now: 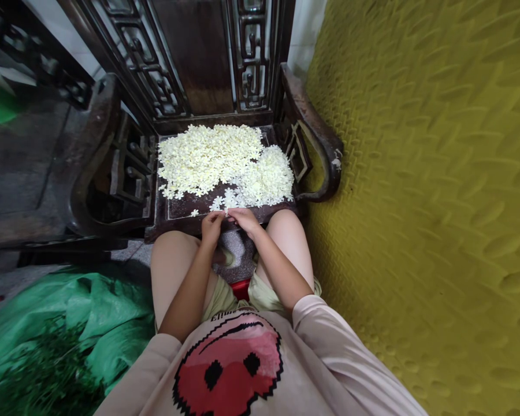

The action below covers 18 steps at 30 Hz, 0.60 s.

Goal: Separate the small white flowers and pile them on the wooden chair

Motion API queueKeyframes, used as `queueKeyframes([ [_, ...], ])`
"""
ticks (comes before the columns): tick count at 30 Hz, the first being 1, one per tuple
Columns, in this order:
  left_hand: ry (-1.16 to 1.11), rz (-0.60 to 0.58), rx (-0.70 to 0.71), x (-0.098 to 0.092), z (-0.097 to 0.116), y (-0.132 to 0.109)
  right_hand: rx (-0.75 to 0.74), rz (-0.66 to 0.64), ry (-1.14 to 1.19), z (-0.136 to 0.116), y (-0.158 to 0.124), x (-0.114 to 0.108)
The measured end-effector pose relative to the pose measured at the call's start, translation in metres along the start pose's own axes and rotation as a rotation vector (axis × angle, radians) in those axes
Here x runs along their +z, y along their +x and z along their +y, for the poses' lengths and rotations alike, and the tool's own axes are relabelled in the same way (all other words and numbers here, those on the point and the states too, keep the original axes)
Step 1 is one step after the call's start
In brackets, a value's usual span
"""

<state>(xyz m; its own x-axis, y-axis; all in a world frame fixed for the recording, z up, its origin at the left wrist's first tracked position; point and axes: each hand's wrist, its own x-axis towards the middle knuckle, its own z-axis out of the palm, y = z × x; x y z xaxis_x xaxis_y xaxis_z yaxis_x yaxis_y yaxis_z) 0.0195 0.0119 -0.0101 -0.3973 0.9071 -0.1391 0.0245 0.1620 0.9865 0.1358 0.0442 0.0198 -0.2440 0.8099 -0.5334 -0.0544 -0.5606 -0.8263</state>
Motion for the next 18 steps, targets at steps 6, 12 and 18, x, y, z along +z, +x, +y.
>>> queueKeyframes([
  [6, 0.221, 0.023, 0.168, 0.001, 0.003, -0.002, -0.034, -0.058, -0.035, 0.002, -0.003, 0.005],
  [12, 0.235, 0.048, 0.161, 0.006, 0.0, -0.005, -0.053, 0.058, -0.037, 0.006, 0.0, 0.008],
  [18, 0.166, 0.303, 0.086, -0.007, -0.002, 0.003, -0.141, 0.199, -0.152, 0.011, 0.005, 0.001],
])
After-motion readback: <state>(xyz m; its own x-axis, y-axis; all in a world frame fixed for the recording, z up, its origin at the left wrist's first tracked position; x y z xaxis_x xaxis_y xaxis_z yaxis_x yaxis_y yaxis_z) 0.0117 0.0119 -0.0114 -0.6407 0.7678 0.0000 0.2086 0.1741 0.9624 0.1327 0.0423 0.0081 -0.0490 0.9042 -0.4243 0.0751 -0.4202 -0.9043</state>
